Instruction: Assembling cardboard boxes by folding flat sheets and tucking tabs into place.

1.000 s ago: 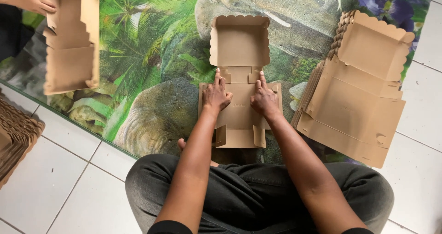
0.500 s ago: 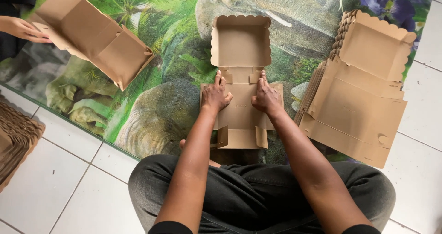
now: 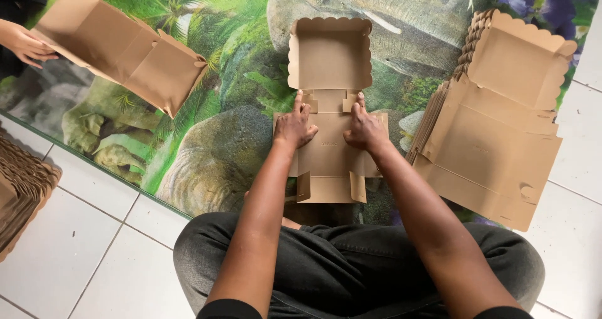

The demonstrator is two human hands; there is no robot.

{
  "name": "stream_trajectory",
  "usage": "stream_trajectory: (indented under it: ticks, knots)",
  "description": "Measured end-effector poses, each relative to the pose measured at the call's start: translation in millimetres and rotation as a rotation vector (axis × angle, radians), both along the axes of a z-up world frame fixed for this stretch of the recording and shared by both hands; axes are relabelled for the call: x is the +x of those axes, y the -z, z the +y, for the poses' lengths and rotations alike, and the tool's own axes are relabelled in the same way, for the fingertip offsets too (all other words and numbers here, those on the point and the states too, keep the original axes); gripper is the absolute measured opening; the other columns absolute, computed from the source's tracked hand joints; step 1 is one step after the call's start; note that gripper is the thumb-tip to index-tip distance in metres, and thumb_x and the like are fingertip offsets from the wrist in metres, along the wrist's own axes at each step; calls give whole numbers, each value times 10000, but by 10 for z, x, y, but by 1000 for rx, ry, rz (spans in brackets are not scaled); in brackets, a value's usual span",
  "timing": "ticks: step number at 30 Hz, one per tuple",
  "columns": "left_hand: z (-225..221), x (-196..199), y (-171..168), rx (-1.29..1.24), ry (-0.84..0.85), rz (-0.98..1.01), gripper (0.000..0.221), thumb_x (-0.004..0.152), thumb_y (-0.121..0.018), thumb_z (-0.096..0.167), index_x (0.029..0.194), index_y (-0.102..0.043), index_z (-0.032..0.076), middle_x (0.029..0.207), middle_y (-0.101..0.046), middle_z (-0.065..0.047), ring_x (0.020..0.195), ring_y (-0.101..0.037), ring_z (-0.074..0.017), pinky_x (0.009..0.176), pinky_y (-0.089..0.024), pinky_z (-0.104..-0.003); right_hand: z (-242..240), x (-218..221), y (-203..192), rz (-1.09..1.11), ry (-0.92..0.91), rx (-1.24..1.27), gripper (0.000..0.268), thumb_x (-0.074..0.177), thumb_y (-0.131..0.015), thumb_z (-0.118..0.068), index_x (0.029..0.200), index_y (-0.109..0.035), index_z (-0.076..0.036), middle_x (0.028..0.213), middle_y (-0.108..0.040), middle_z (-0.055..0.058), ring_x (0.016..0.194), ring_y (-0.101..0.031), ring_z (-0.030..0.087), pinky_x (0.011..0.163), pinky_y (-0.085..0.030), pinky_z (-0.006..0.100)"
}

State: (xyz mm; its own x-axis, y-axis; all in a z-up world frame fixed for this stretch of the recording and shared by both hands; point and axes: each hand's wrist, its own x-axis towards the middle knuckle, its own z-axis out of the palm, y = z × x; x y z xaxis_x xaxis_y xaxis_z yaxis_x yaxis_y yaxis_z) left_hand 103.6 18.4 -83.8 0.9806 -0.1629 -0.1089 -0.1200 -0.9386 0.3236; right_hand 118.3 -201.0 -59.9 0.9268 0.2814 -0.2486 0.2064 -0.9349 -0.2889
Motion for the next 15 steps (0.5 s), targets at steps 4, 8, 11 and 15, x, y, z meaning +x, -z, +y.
stream_trajectory:
  ticks: [4, 8, 11, 15]
  knots:
    - [1, 89, -35, 5, 3, 52, 646, 760, -620, 421, 1302, -492, 94, 1631, -83, -92, 983, -673, -472, 862, -558, -594, -62, 231, 337, 50, 2, -30, 519, 668, -570, -261, 1115, -367, -93, 1550, -319, 184, 889, -650, 572, 830, -512, 644]
    - [-4, 7, -21, -7, -10, 70, 629, 795, -613, 394, 1323, -479, 79, 1631, -101, -100, 1025, -665, -462, 887, -545, -587, 22, 36, -89, 28, -13, -21, 517, 655, -577, -270, 1100, -414, -62, 1525, -355, 214, 876, -654, 572, 815, -516, 645]
    - [-12, -35, 59, 25, -10, 14, 662, 828, -603, 407, 1372, -463, 58, 1577, -219, -102, 1050, -651, -441, 881, -547, -574, 40, -88, -243, -4, -4, 12, 505, 676, -543, -237, 1130, -422, -52, 1506, -381, 227, 883, -659, 555, 802, -525, 627]
    - [-36, -57, 320, 98, -27, -101, 689, 849, -591, 429, 1407, -464, 43, 1439, -421, -87, 1047, -635, -386, 860, -548, -548, 36, -275, -275, -40, 2, 47, 521, 689, -526, -175, 1168, -421, 4, 1540, -342, 242, 905, -651, 550, 758, -528, 628]
